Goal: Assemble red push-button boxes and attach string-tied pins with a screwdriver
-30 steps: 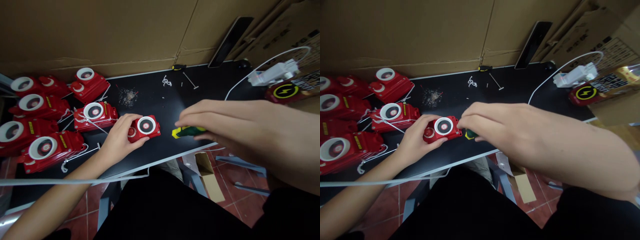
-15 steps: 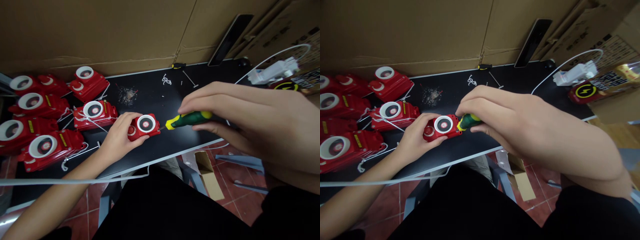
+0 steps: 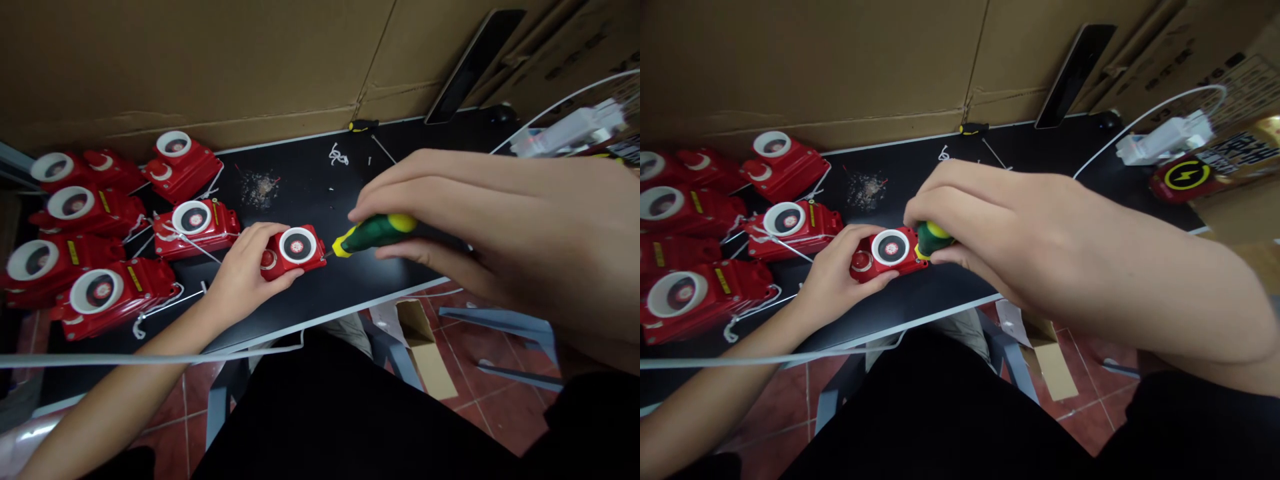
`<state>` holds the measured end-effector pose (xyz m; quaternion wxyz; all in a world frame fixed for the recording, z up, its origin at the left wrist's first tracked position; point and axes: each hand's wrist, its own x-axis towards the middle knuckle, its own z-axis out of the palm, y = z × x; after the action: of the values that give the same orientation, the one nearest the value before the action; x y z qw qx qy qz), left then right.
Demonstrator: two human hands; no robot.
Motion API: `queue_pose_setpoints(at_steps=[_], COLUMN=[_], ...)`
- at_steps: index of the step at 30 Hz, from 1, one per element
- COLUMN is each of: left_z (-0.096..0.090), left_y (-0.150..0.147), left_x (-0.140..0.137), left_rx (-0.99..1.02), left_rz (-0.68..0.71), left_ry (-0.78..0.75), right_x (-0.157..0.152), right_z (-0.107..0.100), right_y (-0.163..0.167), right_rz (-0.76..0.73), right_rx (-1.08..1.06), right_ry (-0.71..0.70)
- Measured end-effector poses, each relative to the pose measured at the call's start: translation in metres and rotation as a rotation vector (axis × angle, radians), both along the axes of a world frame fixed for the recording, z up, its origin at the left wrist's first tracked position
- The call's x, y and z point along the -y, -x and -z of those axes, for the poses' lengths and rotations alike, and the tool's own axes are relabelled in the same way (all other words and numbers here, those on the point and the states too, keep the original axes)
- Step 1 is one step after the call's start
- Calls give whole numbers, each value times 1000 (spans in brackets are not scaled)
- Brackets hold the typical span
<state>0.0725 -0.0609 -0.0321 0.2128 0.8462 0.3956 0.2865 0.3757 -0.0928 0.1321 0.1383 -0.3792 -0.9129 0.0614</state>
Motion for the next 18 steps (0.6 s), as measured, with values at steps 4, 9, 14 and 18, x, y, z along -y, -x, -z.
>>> queue_pose_setpoints(at_steps=[4,9,14,18], left_z=[0,2,2,2], left_y=[0,0,0,0], left_x=[-1,-2,-2,-1], left_rx=[2,-2,-21,-14], left_rz=[5,2,-5,2], left_ry=[9,-26,-42,-38], right_x=[-13,-27,-33,-38], right_z=[-2,-9,-7,-11], right_y=[6,16,25,25], right_rz=[-119,-233,-242,-274], right_rx=[72,131,178,195], right_ry=[-49,-87,-96,-90])
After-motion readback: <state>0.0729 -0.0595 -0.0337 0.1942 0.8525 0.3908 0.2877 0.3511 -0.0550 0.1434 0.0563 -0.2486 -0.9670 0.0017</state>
